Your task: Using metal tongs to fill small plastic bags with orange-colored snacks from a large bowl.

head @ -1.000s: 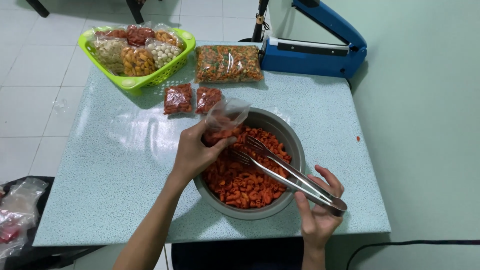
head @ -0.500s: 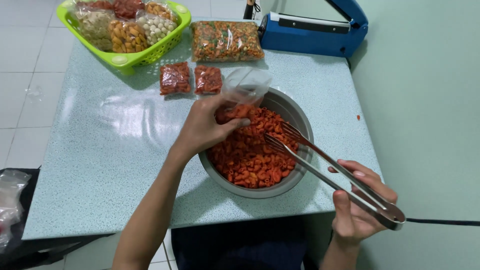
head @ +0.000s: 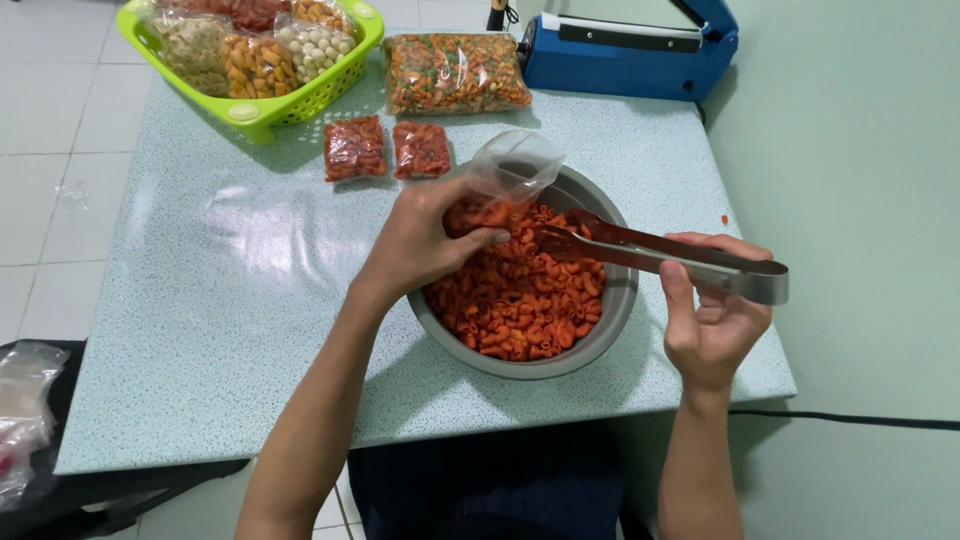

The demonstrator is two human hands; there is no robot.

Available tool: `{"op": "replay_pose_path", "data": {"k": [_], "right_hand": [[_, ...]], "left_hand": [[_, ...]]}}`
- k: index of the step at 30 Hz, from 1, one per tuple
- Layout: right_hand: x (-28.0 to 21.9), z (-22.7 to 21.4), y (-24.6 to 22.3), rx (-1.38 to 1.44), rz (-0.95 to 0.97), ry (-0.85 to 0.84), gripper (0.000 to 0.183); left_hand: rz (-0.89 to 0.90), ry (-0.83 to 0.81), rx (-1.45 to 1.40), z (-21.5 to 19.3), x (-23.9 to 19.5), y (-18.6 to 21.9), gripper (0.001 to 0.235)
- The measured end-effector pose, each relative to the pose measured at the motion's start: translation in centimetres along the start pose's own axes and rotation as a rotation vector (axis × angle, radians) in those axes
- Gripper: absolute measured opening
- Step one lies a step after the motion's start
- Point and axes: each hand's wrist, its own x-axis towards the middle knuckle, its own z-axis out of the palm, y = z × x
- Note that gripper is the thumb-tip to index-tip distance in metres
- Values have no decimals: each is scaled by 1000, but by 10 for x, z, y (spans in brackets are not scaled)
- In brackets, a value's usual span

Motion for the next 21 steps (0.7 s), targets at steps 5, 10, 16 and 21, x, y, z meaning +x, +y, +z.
{"op": "replay_pose_path", "data": {"k": [5, 10, 16, 21], "right_hand": [[-2, -6, -11, -83, 131, 83, 22], [-8, -6, 3, -97, 123, 176, 22], [5, 2, -7, -6, 94, 137, 20], [8, -3, -1, 4, 122, 194, 18]], "left_hand": [[-63, -128, 61, -10, 4, 5, 40], [-10, -164, 39, -14, 4, 11, 38], [14, -149, 4, -16, 3, 11, 40], [-2, -164, -1, -16, 3, 10, 39]]}}
